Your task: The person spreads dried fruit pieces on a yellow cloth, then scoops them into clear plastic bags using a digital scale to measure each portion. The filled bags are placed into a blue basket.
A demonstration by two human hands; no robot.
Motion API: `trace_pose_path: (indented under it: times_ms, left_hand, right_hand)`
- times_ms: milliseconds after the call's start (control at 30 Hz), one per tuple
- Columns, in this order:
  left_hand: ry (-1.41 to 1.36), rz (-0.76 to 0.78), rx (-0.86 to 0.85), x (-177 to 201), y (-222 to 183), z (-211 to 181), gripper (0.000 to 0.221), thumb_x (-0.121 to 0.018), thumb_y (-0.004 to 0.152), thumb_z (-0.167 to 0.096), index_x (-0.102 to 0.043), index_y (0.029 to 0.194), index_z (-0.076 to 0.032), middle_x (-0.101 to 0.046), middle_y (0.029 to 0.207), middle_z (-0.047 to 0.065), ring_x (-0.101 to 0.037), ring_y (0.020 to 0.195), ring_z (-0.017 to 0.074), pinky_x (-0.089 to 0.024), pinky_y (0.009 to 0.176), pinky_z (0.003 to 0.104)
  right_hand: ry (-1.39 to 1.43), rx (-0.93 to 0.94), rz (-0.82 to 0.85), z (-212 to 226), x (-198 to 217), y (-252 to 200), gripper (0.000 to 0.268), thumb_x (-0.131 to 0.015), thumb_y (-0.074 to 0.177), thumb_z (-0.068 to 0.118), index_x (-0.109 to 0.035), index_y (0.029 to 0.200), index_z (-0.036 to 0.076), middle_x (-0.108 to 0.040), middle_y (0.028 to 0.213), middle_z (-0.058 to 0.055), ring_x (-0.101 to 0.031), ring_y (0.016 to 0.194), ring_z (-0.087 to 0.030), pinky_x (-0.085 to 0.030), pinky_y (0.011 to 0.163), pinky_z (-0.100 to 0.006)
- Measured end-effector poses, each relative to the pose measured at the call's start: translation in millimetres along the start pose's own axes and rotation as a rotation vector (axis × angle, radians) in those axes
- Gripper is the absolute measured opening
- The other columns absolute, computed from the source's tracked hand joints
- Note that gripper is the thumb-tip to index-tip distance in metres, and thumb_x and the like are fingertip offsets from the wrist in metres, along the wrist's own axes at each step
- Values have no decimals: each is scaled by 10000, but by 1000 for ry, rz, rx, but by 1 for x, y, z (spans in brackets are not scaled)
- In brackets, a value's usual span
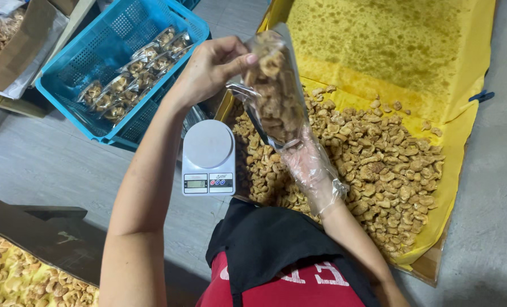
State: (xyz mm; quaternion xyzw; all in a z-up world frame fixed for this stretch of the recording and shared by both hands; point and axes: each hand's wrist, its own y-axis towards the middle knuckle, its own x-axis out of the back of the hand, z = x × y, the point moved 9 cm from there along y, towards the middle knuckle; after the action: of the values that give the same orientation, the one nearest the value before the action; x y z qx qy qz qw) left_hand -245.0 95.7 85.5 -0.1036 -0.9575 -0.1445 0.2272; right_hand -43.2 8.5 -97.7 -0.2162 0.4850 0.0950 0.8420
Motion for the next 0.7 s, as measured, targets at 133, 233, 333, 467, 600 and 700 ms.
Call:
trace_pose_path:
  times_ms: [133,233,333,467,600,700]
  left_hand:
    - [122,122,-35,-8,2,-32,367,-702,933,-453,-633,1020,-104,-737,939,87,-740,853,147,-603,799,368]
    - [221,144,-35,-20,4,-45,376,-730,915,-456,-666,929,-86,-755,942,96,-733,850,164,-605,730,393]
    - [227,149,72,-25,0,-39,305,-687,930,-410,-694,908,-105,-765,831,68,-734,718,148,-602,619,373]
    - [148,191,241,-31,-18,-27,194,-686,928,-316,-718,899,-127,-748,765,56,-614,518,188,-514,460,389]
    - [-49,327,143,-68,-39,-45,213,-695,944,-297,-702,858,-101,-767,779,38,-742,645,88,-624,576,286]
    - [-143,398,115,-89,-54,-49,171,-725,917,-298,-708,975,-139,-779,830,29,-736,705,91,-625,704,277]
  right_hand:
    - [55,26,73,-9,44,19,629,-676,951,239,-387,1474,42,-447,1497,-166,-479,1365,-303,-486,1125,-441]
    - [25,14,39,-19,73,24,616,-697,915,220,-411,1445,91,-466,1471,-145,-498,1354,-292,-490,1127,-446]
    - [-126,-66,278,-15,53,1,570,-696,971,239,-484,1464,46,-587,1288,-254,-600,1158,-363,-532,997,-494]
    - [-705,48,-138,60,42,-35,513,-719,1033,321,-540,1274,-94,-667,1175,-200,-652,1027,-298,-538,972,-445]
    - [-784,146,404,82,-63,-33,640,-794,846,400,-567,1339,62,-685,1226,-86,-688,1100,-184,-614,906,-373]
    - [-870,61,195,70,-67,-28,647,-841,790,354,-605,1297,28,-708,1156,-106,-702,1053,-190,-602,975,-362]
